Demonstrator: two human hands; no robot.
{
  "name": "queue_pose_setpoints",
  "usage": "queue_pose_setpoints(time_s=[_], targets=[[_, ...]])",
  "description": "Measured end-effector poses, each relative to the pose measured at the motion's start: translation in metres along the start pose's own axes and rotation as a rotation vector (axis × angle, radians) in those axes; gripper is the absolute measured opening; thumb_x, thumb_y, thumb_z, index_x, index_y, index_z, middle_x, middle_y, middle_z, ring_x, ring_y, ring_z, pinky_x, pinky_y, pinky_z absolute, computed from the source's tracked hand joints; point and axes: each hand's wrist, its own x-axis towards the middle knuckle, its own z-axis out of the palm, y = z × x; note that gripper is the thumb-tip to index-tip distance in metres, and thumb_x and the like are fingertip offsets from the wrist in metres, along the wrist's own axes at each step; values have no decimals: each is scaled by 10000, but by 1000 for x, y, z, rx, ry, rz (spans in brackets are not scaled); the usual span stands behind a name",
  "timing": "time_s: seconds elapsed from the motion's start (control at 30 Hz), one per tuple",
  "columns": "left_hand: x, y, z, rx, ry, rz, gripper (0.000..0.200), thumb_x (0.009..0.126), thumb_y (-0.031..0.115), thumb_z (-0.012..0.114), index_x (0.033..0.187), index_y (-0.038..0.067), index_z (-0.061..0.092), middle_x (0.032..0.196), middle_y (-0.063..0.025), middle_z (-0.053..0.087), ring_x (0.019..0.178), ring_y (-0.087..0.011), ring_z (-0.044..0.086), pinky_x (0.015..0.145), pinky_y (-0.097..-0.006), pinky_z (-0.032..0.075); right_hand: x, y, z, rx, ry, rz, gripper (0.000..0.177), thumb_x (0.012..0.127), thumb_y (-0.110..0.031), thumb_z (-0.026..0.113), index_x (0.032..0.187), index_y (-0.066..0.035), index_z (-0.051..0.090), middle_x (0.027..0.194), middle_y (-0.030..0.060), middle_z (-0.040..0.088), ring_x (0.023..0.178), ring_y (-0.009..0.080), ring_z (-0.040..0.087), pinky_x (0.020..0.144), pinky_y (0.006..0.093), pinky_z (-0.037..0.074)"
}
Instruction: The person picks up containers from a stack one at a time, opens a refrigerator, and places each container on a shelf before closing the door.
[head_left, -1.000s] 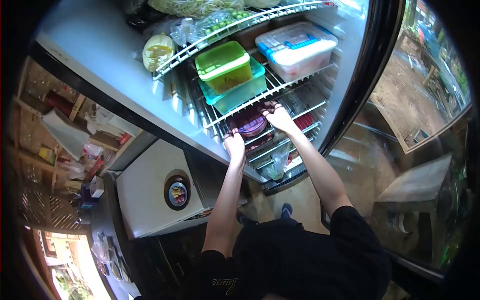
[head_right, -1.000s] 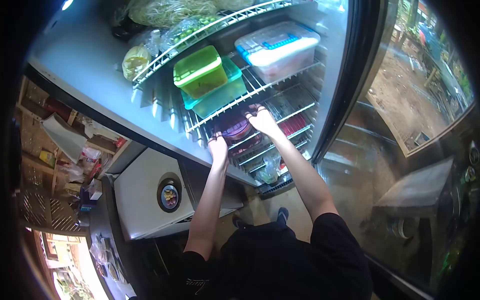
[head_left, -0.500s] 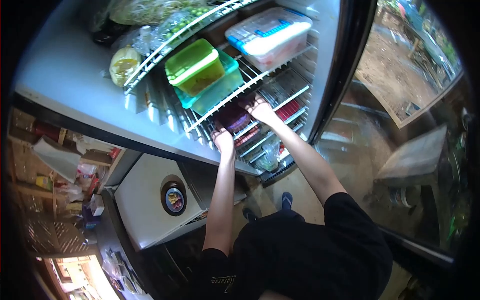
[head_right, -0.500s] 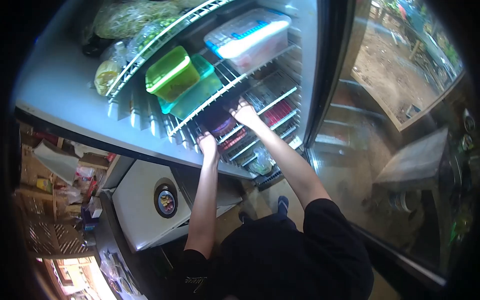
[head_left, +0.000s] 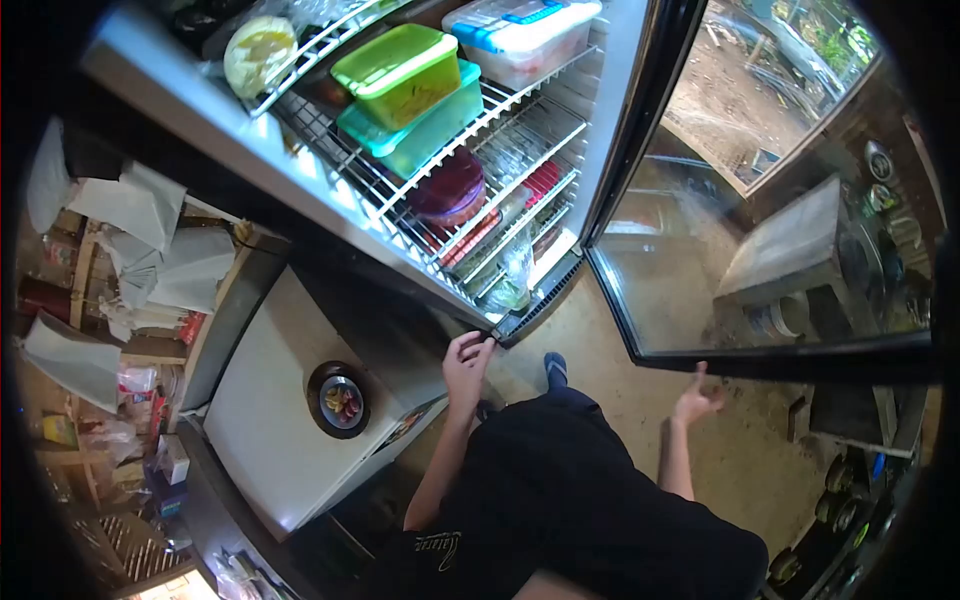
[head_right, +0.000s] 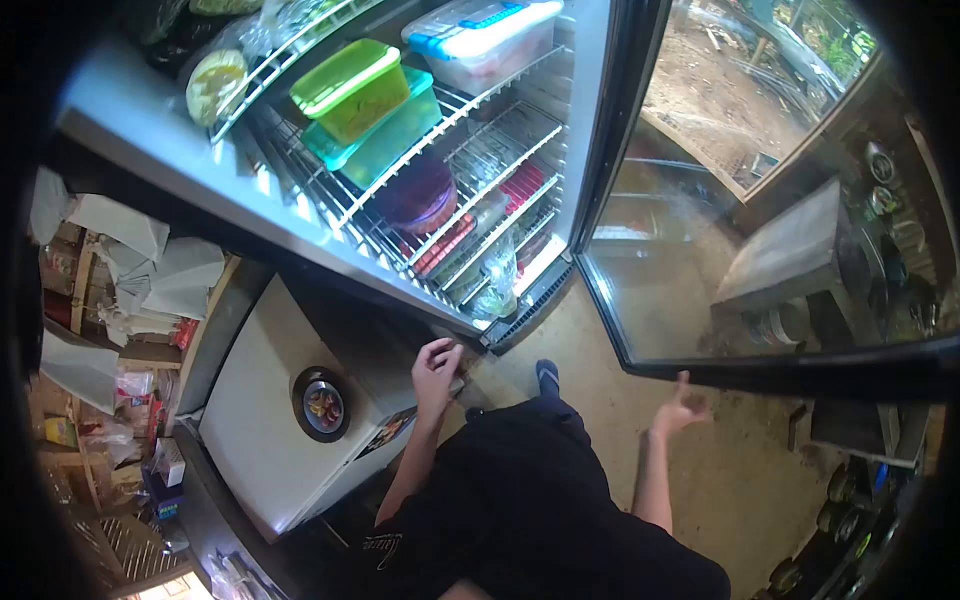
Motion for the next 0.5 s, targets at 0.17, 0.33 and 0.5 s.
queue_pose_setpoints(time_s=[0.17, 0.33, 0.5], targets=[[-12, 6, -40, -19, -29, 58, 368, 873, 149, 738, 1174, -6, 592, 1098, -101, 647, 905, -112, 641, 754, -230, 512, 39, -143, -45, 386, 109, -462, 776, 973, -478, 542, 1437, 62, 234, 1476, 249, 306, 1289, 300, 417, 1078, 404, 335], [-16, 35, -59, 139, 19, 341, 370, 892, 99, 701, 1223, -3, 573, 1177, -99, 623, 990, -138, 621, 817, -263, 510, 62, -178, -45, 384, 217, -254, 797, 1008, -521, 408, 1485, 79, 191, 1541, 271, 234, 1412, 345, 297, 1165, 385, 244], [-11, 65, -79, 211, 129, 533, 351, 894, 94, 690, 1221, 16, 591, 1184, -97, 623, 1029, -170, 614, 842, -289, 514, 47, -179, -55, 424, 159, -256, 727, 1027, -502, 373, 1446, 86, 289, 1481, 275, 347, 1346, 352, 395, 1113, 399, 308]])
